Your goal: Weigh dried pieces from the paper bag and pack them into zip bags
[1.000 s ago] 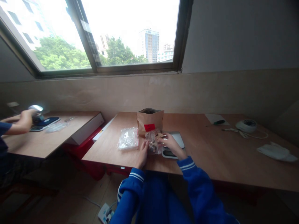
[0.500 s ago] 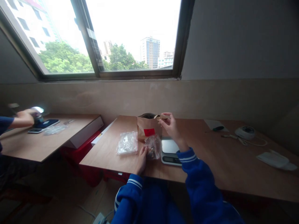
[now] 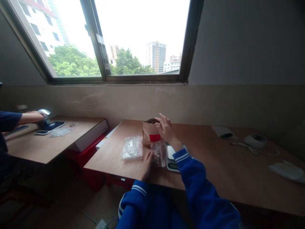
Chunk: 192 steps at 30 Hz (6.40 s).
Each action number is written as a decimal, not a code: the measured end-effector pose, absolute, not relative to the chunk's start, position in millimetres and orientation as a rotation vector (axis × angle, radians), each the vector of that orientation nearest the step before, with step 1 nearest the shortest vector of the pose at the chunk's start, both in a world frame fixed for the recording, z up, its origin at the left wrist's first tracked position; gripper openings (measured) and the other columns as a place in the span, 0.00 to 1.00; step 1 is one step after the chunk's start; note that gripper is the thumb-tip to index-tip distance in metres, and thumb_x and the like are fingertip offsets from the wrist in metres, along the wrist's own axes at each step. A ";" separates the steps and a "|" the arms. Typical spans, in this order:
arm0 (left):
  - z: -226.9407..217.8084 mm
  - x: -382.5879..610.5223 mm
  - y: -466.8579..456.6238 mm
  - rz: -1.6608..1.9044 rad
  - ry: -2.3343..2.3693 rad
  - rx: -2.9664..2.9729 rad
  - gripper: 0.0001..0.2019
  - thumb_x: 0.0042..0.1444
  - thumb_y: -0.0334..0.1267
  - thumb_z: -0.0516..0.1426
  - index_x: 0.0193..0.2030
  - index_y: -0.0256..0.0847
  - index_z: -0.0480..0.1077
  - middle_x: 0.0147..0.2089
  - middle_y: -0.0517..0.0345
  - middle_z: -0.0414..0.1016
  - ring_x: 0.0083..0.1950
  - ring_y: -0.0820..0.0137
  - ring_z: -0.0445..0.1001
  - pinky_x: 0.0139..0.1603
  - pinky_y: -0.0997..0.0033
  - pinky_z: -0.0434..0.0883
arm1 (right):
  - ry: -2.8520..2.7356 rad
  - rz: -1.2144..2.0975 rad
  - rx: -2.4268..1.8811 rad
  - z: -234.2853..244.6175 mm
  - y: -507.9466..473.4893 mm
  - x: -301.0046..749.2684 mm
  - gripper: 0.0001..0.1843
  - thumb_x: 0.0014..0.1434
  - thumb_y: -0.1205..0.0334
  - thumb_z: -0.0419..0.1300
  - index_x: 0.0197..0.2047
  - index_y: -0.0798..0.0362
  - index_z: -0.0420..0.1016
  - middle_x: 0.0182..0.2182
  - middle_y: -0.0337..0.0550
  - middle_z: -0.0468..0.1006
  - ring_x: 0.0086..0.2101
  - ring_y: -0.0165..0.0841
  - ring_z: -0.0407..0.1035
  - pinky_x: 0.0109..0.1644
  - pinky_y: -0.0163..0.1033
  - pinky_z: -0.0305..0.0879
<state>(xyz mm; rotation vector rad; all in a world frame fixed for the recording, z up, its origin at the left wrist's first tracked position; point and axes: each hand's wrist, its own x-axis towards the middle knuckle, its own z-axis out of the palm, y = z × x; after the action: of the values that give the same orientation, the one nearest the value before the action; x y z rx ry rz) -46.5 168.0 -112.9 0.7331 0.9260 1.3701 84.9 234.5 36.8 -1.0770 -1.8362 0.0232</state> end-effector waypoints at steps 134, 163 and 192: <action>-120.0 -51.1 170.7 1.307 0.768 0.817 0.13 0.40 0.28 0.55 0.37 0.38 0.70 0.30 0.60 0.74 0.28 0.74 0.70 0.30 0.75 0.64 | -1.433 0.125 -1.245 65.1 200.8 132.2 0.07 0.59 0.57 0.57 0.35 0.52 0.69 0.30 0.45 0.78 0.30 0.36 0.73 0.35 0.38 0.67; -122.3 -51.4 171.4 1.306 0.773 0.847 0.14 0.41 0.28 0.56 0.38 0.38 0.69 0.32 0.59 0.75 0.30 0.74 0.71 0.31 0.75 0.65 | -2.072 -0.060 -1.328 66.7 237.4 100.7 0.25 0.70 0.50 0.40 0.51 0.45 0.76 0.63 0.47 0.62 0.62 0.43 0.53 0.65 0.57 0.40; -37.2 -63.3 176.6 1.417 1.227 1.229 0.18 0.48 0.54 0.60 0.33 0.39 0.66 0.25 0.63 0.69 0.16 0.80 0.61 0.14 0.80 0.55 | -1.135 1.036 -1.149 -82.2 107.0 83.7 0.21 0.51 0.52 0.64 0.44 0.55 0.74 0.28 0.40 0.74 0.25 0.31 0.66 0.25 0.34 0.64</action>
<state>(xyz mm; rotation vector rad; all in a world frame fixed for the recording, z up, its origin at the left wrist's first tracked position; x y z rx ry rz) -63.3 176.6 -37.2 1.2287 1.2266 1.4166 83.7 107.0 -82.2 -1.1490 -1.1350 1.0364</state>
